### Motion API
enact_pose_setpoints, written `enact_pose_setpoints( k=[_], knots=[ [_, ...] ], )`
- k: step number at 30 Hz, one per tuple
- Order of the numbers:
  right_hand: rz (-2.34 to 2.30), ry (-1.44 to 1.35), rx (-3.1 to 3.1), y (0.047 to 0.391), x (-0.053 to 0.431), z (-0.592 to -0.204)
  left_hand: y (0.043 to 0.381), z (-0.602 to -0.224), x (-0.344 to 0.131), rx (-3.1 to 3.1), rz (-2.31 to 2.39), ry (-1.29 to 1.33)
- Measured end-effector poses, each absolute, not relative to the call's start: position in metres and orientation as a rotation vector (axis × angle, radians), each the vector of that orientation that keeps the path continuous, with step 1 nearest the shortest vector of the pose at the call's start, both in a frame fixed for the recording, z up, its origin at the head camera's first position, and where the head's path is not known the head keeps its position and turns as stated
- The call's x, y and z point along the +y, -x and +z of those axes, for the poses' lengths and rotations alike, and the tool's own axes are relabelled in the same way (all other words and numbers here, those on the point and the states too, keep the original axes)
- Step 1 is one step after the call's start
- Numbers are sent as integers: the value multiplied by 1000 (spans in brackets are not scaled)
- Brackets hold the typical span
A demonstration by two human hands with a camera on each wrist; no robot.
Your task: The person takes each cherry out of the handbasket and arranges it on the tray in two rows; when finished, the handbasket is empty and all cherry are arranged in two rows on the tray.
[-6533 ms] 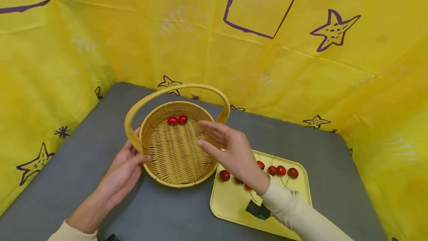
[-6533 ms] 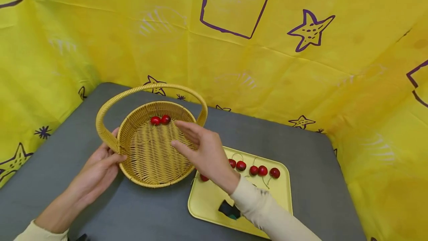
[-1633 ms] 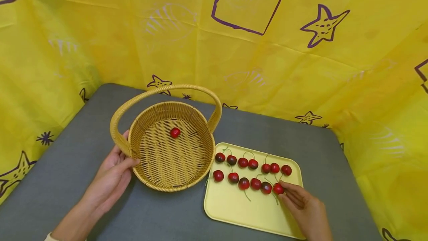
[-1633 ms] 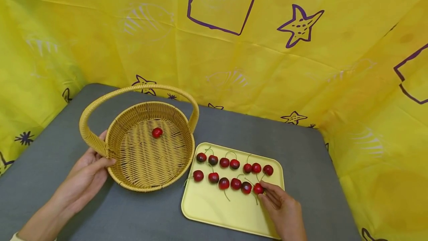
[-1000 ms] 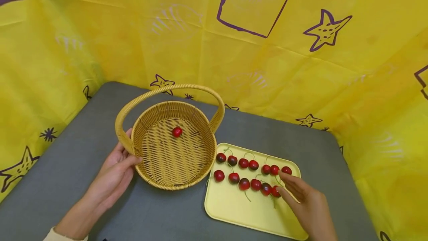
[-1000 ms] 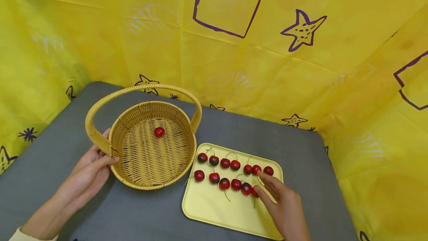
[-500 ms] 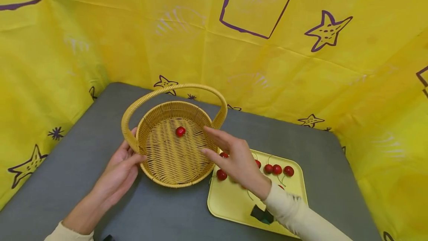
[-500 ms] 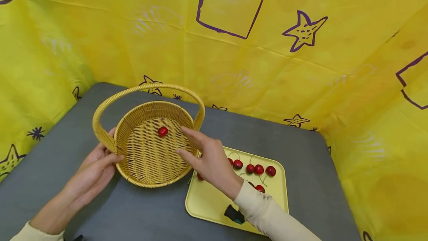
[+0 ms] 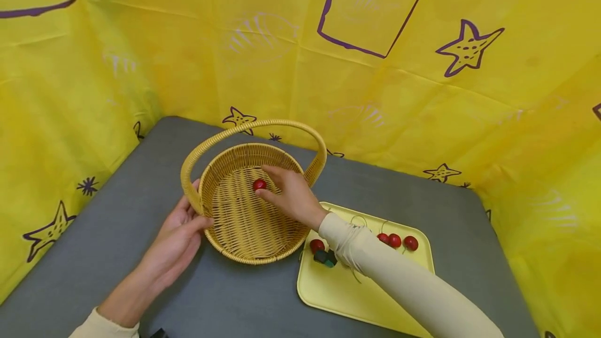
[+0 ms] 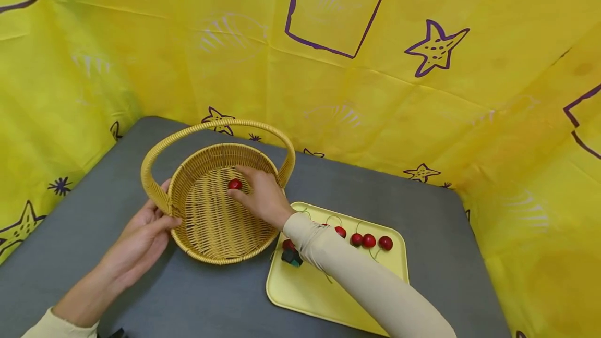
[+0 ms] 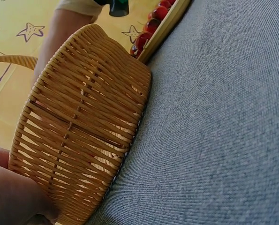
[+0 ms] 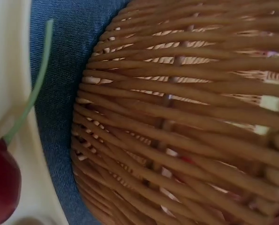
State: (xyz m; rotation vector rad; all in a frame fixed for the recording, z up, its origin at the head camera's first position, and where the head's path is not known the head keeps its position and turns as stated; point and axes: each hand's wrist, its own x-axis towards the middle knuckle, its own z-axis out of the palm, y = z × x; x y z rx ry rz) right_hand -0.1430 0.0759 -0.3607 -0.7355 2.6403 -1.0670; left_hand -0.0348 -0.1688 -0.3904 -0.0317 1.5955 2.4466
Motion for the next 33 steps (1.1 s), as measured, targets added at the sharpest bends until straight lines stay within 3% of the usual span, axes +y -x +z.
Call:
enact_pose_setpoints(
  k=[33],
  knots=[
    [-1018,697,2674,159,55,-395,36,-394,-172,1569,2459,40]
  ],
)
